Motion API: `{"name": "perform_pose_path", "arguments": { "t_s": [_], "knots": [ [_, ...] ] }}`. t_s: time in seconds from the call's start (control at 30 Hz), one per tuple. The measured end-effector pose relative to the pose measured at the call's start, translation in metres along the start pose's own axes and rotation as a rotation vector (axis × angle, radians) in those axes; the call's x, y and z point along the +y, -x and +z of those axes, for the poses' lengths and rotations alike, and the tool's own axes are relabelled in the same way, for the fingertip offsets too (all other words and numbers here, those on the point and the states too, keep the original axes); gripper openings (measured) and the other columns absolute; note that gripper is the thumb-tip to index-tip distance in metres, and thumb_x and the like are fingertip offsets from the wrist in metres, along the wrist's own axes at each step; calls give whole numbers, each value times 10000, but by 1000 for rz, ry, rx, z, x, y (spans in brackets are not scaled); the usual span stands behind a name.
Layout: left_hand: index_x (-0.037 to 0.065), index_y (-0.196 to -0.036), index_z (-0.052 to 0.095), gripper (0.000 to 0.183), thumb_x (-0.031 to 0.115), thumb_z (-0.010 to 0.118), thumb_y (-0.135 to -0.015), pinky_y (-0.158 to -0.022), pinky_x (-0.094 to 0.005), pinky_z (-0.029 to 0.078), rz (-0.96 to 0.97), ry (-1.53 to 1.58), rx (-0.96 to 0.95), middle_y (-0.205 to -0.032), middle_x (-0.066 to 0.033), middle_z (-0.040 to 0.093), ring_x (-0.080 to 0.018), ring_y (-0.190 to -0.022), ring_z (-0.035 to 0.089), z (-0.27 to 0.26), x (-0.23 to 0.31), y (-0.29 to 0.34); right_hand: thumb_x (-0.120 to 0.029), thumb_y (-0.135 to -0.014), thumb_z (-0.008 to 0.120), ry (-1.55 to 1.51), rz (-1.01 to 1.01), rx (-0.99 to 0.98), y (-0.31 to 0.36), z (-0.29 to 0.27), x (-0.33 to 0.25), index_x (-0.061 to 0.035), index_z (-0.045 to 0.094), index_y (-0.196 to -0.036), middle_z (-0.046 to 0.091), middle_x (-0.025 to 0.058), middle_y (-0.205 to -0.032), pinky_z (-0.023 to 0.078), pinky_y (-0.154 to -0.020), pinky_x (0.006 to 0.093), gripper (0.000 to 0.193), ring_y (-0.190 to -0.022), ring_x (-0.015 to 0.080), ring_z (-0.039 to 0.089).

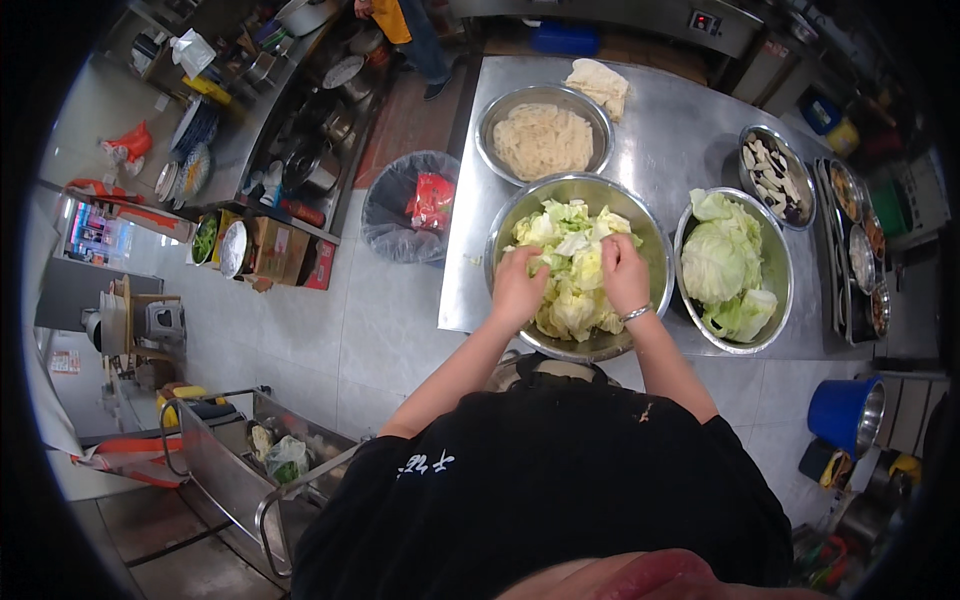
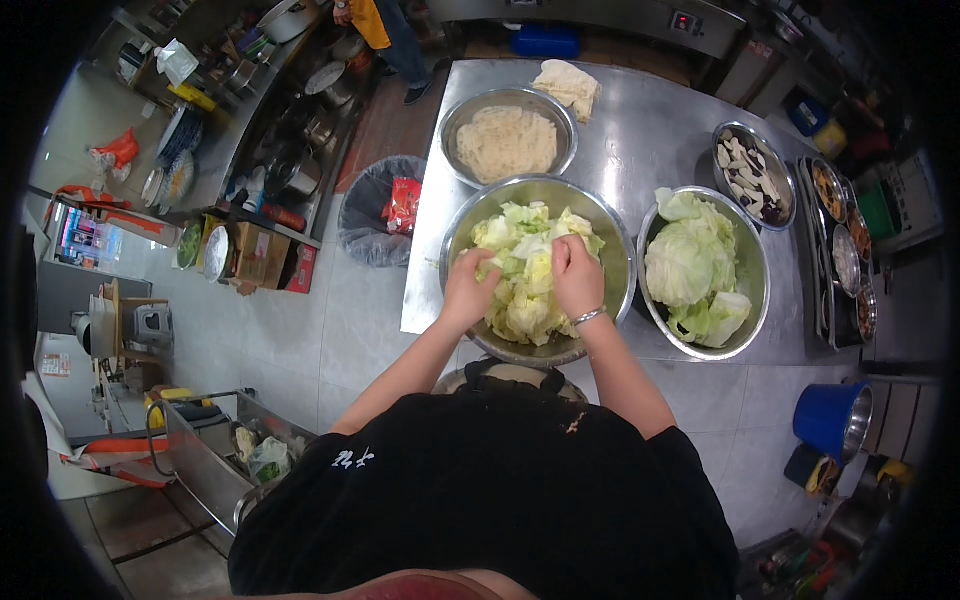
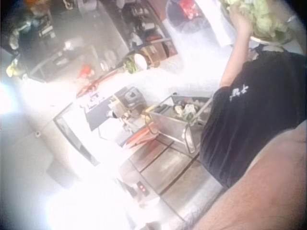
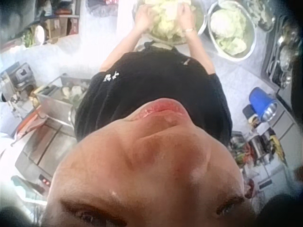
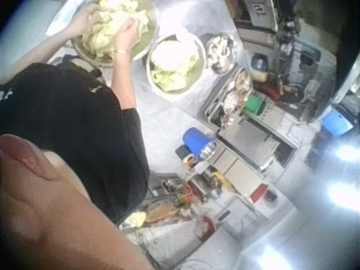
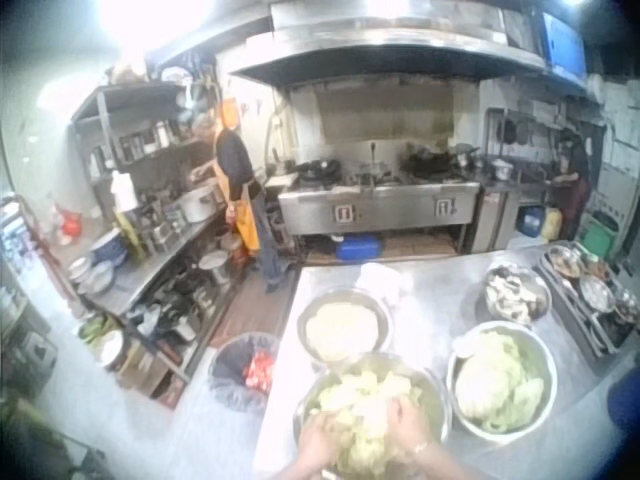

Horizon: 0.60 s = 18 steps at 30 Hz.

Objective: The person tears cabbage leaves by hand into smaller pieces and places them into a metal bowl. They repeatedly pick up whole or partial cabbage heads, separate leaves, and accumulate torn pieces in the bowl.

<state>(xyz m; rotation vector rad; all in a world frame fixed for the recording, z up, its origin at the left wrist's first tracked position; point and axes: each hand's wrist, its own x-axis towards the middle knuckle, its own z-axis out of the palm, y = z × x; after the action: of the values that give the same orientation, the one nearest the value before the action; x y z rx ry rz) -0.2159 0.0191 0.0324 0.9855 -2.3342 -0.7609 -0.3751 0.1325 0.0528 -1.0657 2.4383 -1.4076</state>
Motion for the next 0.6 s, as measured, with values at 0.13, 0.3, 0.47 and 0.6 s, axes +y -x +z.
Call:
{"name": "perform_pose_path", "arguments": {
  "t_s": [0.13,0.3,0.47,0.6],
  "knots": [
    [21,-1221,576,385,262,651,-930,-906,-406,494,-64,446,-98,-1199,-240,598,-384,-1043,611,2,28,5,-242,-977,577,67,-96,-61,5,2,-22,-62,584,-949,642,176,-698,488,-568,439,182,-626,381,634],
    [18,-1148,528,323,299,576,-994,-697,-375,498,-161,498,-62,-853,-161,634,-253,-718,613,1,49,5,-219,-980,568,-119,44,-135,11,14,-35,-58,598,-958,640,174,-708,488,-586,421,165,-639,362,636],
    [41,-1137,535,270,261,586,-990,-680,-340,477,-250,579,-204,-812,-131,588,-206,-696,557,-3,46,5,-245,-997,534,-298,163,-181,10,19,-13,-13,638,-1000,653,151,-763,489,-642,363,254,-684,246,632],
    [37,-1082,539,223,207,626,-968,-592,-368,453,-118,582,-80,-769,-154,603,-248,-625,575,6,42,10,-292,-996,526,-395,395,-218,13,26,4,10,651,-1026,644,103,-744,487,-618,338,328,-653,182,609]
  ]
}}
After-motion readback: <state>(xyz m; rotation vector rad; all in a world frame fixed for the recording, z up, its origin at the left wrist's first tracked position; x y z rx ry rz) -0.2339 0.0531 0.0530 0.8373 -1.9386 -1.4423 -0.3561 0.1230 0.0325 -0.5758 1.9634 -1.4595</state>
